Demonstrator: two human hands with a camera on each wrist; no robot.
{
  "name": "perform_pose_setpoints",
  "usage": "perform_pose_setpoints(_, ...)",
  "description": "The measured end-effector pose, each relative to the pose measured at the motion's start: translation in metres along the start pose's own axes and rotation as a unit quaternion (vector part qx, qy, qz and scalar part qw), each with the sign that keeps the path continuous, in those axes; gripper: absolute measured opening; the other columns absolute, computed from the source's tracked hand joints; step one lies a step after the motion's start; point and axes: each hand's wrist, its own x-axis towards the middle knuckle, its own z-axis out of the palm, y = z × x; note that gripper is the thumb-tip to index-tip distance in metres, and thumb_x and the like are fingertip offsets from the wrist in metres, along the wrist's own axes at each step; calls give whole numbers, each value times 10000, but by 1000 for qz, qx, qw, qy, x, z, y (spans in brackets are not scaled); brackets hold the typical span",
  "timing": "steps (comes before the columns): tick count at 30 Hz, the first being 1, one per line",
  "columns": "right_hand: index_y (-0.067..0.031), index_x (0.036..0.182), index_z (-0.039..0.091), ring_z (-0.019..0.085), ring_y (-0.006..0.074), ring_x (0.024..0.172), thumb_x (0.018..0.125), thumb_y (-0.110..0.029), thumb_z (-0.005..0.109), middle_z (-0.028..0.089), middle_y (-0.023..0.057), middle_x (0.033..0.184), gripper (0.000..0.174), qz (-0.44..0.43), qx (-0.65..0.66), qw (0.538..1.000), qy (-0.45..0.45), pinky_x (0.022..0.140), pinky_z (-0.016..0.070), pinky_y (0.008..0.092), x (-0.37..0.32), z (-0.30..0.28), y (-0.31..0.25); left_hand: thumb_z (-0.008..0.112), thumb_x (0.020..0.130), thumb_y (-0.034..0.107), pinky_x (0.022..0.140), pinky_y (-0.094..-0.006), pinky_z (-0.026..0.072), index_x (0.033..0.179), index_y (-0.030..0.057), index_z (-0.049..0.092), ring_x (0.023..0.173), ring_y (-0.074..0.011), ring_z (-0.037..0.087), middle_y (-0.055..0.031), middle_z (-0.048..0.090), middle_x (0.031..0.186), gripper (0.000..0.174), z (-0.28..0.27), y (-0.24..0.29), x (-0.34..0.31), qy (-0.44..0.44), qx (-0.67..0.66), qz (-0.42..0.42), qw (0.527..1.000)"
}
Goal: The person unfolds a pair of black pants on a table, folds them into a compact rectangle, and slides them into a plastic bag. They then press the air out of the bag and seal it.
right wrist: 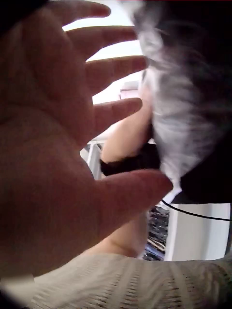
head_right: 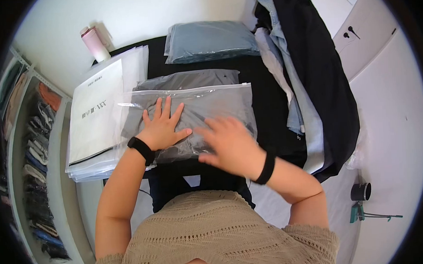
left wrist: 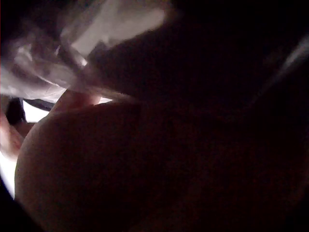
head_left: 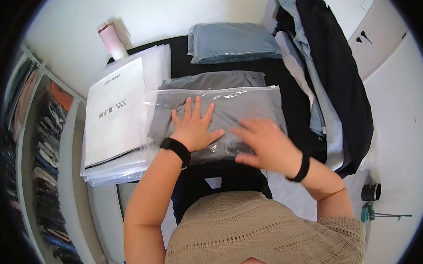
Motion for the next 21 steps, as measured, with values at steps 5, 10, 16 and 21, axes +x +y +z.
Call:
perform_pose_setpoints(5,-140,1339,467,412,395,1243,718,-185,709,463,178,1333,669,32,-133,991,4,1023,321,523,-16,50,-21,552,854,575,1106,-561,154,1480,140,269,1437,-340,135,-223,176,1533,813,-29,-38,-12,-17,-179,41,983)
perform_pose_setpoints(10,-151,1323,490,417,385,1240,700,-134,687,445,178,1351,654,56,-113,991,49,996,331,544,-18,64,-19,754,753,230,1077,-354,312,1308,73,512,1332,-290,385,-152,447,1403,626,-63,-71,-82,48,-344,14,938)
perform_pose_setpoints(16,-144,1314,496,429,393,1221,682,-130,679,457,177,1337,658,52,-112,992,31,988,339,532,-15,58,-17,782,647,129,1057,-390,360,1284,63,510,1292,-314,416,-120,476,1360,695,-36,-89,-107,125,-59,154,978)
perform_pose_setpoints(21,-112,1316,487,429,341,1264,637,-113,704,466,185,1335,713,42,16,999,16,1023,324,509,-23,43,5,785,590,73,1043,-391,376,1319,78,464,1269,-315,427,-111,438,1389,797,-22,-101,-91,132,-51,133,981)
